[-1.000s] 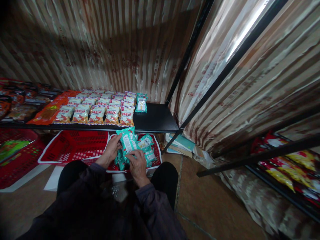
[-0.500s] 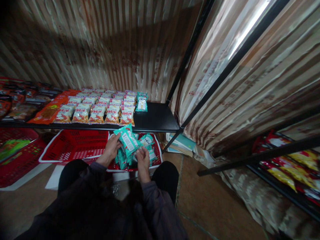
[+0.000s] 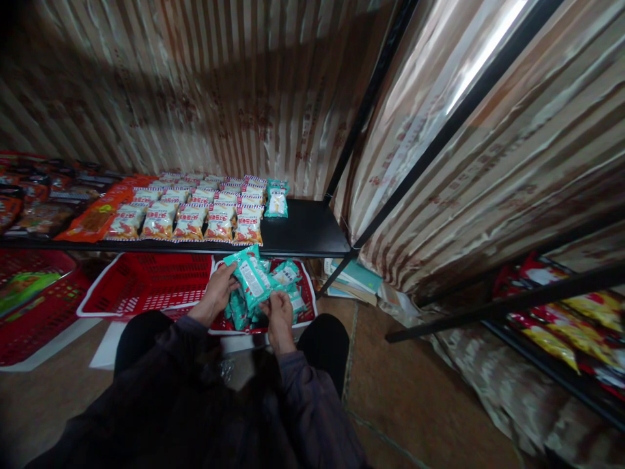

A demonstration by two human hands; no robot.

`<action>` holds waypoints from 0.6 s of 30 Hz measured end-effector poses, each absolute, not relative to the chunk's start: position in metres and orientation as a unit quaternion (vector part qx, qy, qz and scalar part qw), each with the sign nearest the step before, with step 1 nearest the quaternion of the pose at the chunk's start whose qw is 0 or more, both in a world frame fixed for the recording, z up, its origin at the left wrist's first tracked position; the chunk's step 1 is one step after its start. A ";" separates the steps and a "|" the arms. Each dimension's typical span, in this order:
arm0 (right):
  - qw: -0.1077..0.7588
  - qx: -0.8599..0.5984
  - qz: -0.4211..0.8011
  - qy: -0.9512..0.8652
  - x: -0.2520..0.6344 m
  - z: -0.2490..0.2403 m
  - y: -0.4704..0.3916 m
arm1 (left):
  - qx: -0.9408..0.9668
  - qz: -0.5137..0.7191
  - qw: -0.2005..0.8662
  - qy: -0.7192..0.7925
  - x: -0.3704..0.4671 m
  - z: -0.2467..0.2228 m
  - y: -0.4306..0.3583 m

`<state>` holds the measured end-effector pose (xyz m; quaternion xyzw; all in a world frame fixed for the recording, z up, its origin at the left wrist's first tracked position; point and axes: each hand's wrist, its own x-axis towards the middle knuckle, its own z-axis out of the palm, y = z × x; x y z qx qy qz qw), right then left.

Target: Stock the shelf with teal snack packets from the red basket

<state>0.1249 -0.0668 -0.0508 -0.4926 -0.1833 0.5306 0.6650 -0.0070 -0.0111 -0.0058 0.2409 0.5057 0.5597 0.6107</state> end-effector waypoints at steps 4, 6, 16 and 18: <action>0.648 -0.480 0.551 -0.212 0.125 -0.049 -0.068 | 0.235 0.569 0.605 0.505 -0.006 -0.006 -0.011; 0.645 -0.478 0.558 -0.211 0.127 -0.048 -0.069 | 0.231 0.568 0.611 0.501 -0.007 -0.004 -0.011; 0.636 -0.489 0.548 -0.236 0.135 -0.045 -0.073 | 0.345 0.492 0.628 0.494 -0.039 0.015 0.014; 0.631 -0.491 0.550 -0.244 0.135 -0.044 -0.074 | 0.375 0.473 0.624 0.497 -0.041 0.018 0.018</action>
